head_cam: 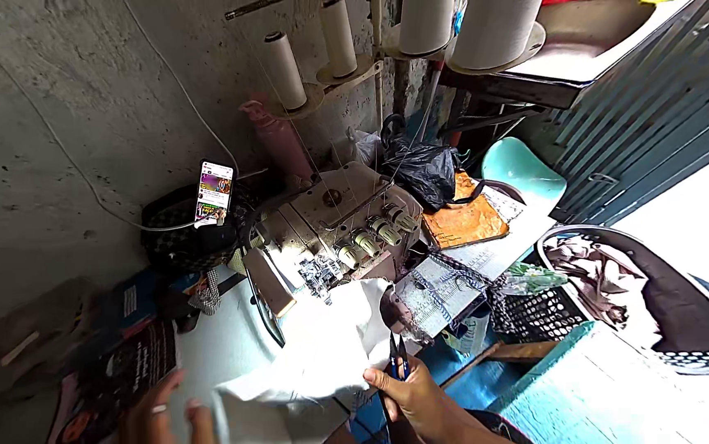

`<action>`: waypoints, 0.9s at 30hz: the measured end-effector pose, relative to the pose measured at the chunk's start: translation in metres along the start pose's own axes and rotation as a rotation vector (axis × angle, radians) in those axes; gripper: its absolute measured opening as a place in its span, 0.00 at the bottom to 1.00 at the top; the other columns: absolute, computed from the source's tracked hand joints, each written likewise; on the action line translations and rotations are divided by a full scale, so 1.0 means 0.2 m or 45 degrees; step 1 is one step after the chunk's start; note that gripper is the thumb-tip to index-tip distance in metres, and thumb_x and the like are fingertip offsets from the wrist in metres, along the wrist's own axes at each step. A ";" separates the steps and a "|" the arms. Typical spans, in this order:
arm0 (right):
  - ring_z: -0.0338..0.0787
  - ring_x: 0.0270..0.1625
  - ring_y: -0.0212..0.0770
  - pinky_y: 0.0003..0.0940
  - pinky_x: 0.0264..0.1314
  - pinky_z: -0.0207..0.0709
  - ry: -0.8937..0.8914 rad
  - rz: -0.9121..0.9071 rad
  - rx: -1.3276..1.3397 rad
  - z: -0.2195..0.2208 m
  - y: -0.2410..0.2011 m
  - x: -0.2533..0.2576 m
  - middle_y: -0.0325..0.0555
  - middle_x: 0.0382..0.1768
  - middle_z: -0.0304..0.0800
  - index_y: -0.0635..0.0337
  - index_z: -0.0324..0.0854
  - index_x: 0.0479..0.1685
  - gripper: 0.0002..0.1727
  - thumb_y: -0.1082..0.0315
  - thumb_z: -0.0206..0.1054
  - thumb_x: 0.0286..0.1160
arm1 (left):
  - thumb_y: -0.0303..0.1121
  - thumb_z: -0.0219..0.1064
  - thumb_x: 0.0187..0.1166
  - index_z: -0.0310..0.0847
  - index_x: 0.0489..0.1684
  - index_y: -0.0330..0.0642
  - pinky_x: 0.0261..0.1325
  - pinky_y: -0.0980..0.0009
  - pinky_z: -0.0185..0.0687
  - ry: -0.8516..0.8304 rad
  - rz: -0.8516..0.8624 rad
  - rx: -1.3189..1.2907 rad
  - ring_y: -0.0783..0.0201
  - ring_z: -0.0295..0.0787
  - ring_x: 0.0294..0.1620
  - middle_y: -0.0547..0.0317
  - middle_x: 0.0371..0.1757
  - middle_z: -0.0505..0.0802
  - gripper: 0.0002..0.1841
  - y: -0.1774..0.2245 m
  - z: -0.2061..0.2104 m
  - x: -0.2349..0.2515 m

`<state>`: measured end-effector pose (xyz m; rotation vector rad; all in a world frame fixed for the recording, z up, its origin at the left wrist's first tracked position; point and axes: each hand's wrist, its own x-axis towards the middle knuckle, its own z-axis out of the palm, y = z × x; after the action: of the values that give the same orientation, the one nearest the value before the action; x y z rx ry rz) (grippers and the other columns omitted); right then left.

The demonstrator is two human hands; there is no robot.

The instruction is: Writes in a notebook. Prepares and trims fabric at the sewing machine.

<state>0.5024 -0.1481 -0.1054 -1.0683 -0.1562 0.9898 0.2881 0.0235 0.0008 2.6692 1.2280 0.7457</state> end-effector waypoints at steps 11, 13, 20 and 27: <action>0.80 0.14 0.17 0.13 0.18 0.73 -0.018 -0.171 -0.091 -0.02 0.02 -0.02 0.34 0.25 0.96 0.56 0.87 0.30 0.06 0.78 0.72 0.71 | 0.44 0.53 0.82 0.95 0.53 0.46 0.62 0.50 0.72 0.135 0.286 0.028 0.43 0.86 0.62 0.54 0.62 0.95 0.23 0.50 0.60 -0.04; 0.80 0.14 0.17 0.13 0.18 0.74 -0.025 -0.195 -0.072 -0.01 0.02 0.00 0.33 0.25 0.95 0.55 0.88 0.30 0.07 0.77 0.72 0.70 | 0.44 0.52 0.82 0.95 0.53 0.46 0.63 0.51 0.73 0.146 0.292 0.048 0.44 0.87 0.62 0.54 0.61 0.95 0.23 0.50 0.60 -0.02; 0.80 0.15 0.17 0.13 0.18 0.74 -0.088 -0.321 -0.109 0.00 0.00 0.11 0.34 0.27 0.96 0.56 0.88 0.31 0.05 0.74 0.71 0.74 | 0.45 0.50 0.83 0.94 0.56 0.47 0.66 0.49 0.75 0.146 0.287 0.023 0.45 0.87 0.65 0.52 0.63 0.94 0.24 0.46 0.63 0.06; 0.79 0.13 0.17 0.12 0.16 0.71 -0.069 -0.373 -0.144 0.04 -0.03 0.20 0.33 0.25 0.95 0.54 0.83 0.27 0.09 0.76 0.64 0.74 | 0.46 0.48 0.85 0.92 0.60 0.48 0.69 0.43 0.72 0.123 0.251 -0.012 0.46 0.86 0.67 0.54 0.64 0.93 0.25 0.45 0.63 0.14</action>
<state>0.5248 -0.1134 -0.1107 -1.0860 -0.4053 0.7518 0.4253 -0.0025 -0.0725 2.8050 0.9862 0.9147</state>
